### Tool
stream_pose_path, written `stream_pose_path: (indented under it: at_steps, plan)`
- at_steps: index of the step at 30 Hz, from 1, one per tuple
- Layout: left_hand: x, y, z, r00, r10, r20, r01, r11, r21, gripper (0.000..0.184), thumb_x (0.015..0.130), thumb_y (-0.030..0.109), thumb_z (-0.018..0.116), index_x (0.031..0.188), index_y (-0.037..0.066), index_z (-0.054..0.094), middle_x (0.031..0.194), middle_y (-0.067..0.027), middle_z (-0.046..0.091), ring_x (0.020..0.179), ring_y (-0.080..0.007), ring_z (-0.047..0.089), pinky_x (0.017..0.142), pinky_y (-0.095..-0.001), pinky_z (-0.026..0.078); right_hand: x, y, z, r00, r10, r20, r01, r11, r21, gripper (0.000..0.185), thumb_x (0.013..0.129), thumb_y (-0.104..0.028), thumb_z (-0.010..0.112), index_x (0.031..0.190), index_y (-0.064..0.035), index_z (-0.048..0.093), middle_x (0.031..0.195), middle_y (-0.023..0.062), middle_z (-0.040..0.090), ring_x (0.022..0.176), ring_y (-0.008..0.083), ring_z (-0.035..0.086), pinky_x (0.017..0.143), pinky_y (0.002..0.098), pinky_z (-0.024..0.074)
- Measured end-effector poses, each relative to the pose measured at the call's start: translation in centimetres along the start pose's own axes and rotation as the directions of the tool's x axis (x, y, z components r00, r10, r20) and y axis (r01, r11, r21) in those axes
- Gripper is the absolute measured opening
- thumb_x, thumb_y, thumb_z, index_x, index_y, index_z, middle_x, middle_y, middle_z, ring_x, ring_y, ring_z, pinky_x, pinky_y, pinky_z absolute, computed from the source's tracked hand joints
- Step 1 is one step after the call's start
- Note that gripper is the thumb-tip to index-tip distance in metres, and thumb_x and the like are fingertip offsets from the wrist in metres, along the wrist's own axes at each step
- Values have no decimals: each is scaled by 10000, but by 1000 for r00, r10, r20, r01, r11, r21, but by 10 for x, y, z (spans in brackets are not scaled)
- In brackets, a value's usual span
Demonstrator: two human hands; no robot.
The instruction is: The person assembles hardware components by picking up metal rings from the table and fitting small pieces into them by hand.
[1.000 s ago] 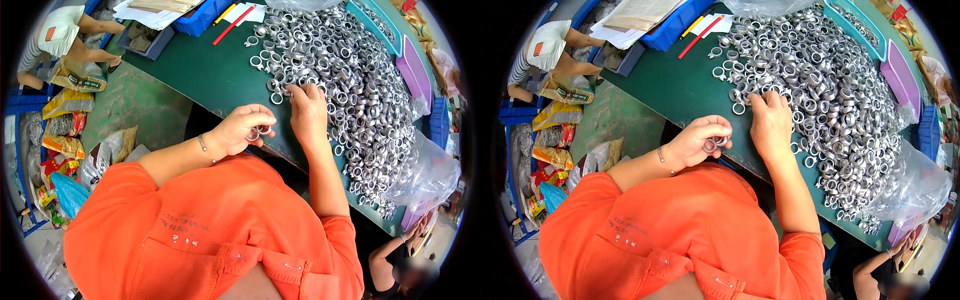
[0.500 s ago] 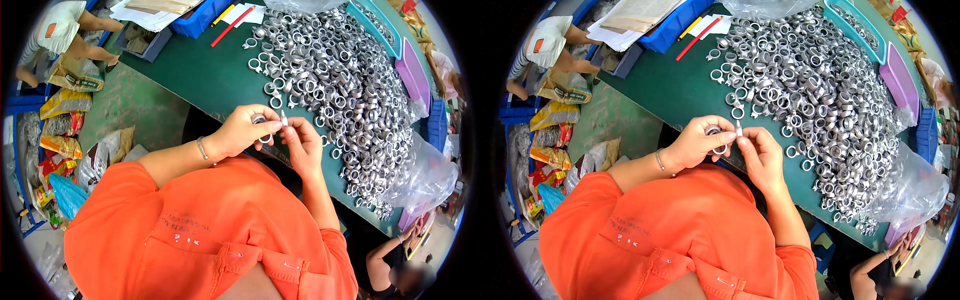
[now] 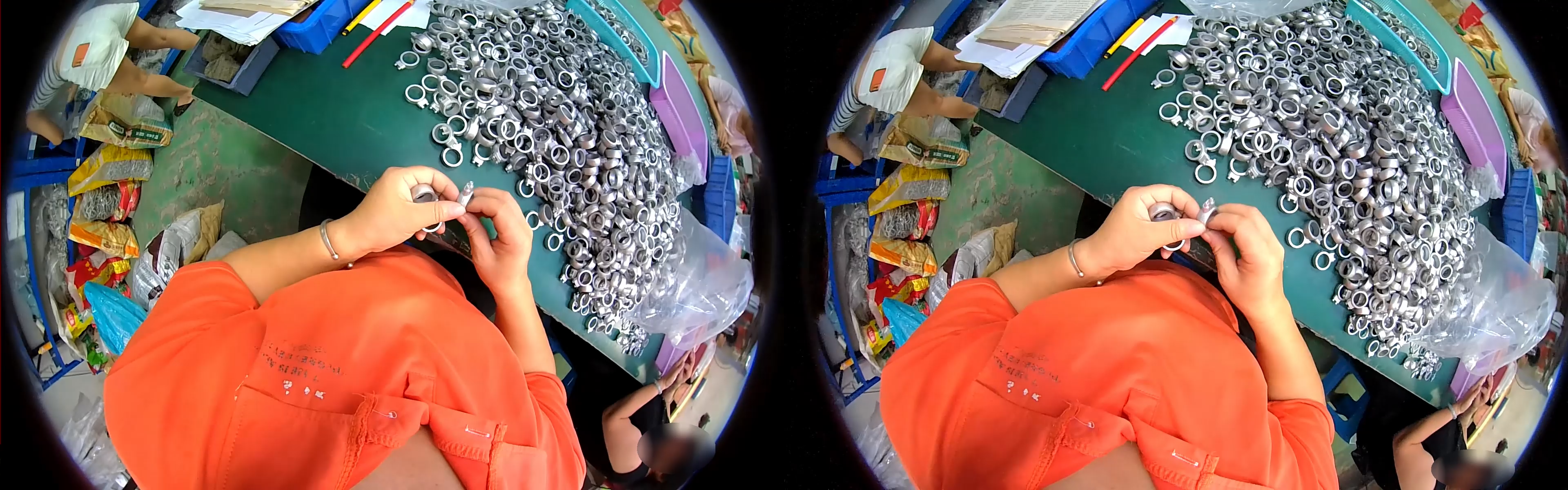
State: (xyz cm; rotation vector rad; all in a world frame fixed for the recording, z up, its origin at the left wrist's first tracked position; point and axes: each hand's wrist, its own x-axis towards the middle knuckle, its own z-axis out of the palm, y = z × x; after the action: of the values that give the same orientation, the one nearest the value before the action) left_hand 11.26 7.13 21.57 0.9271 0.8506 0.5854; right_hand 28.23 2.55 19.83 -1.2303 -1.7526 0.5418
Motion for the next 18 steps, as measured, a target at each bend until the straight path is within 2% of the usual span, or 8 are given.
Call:
stream_pose_path:
  at_steps: [2,4,6,11,13,15,16,18]
  plan:
    - [-1,0,1,1000,25,6,-25,998,58,101,825,74,654,889,9,609,717,-34,591,573,-48,521,481,-179,418,-5,4,3,978,207,-24,-187,923,337,127,800,64,602,900,6,549,880,86,595,801,166,595,685,266,498]
    - [-1,-3,0,999,52,14,-53,992,115,95,813,60,664,873,7,615,742,-34,592,580,-46,519,494,-177,419,-5,1,2,966,259,-17,-230,885,404,82,858,30,552,936,13,539,913,80,591,798,138,587,689,251,502]
    - [2,-13,-1,955,294,39,-295,929,224,85,794,43,677,841,1,621,810,-27,587,612,-49,530,525,-174,427,-4,-2,-1,848,523,93,-465,647,605,92,923,-31,477,965,16,543,895,68,592,775,118,584,669,235,494]
    - [5,-20,-5,827,537,167,-554,727,406,88,781,14,679,843,-1,619,856,-27,582,635,-78,548,553,-182,439,-1,0,-7,766,565,308,-587,419,692,190,936,-120,504,1049,23,559,828,70,618,687,106,583,596,222,488]
    - [3,-20,-4,808,557,192,-581,700,415,110,784,7,673,878,5,616,859,-32,587,635,-90,553,558,-188,444,-3,0,-4,804,534,262,-545,484,685,181,926,-111,521,1040,24,561,834,67,620,693,106,586,602,219,487]
    - [-3,-16,-1,966,242,86,-253,953,167,168,840,55,617,1003,23,588,878,-56,601,638,-125,587,527,-203,467,-1,-5,-2,848,503,167,-463,549,696,143,854,-30,603,992,5,586,850,60,622,747,127,599,665,230,494]
    - [-2,-15,-2,965,247,84,-258,951,168,168,840,55,617,1003,23,588,878,-56,601,638,-125,587,527,-203,467,0,-4,0,851,498,168,-460,552,695,143,854,-30,603,992,5,586,850,60,622,747,127,599,665,230,494]
    - [-1,-13,-7,990,-108,85,135,883,-450,213,913,158,515,1086,37,545,882,-70,618,670,-157,628,479,-222,495,7,-3,0,980,198,21,-182,848,497,143,773,30,648,907,-6,615,917,91,634,836,180,610,752,276,493]
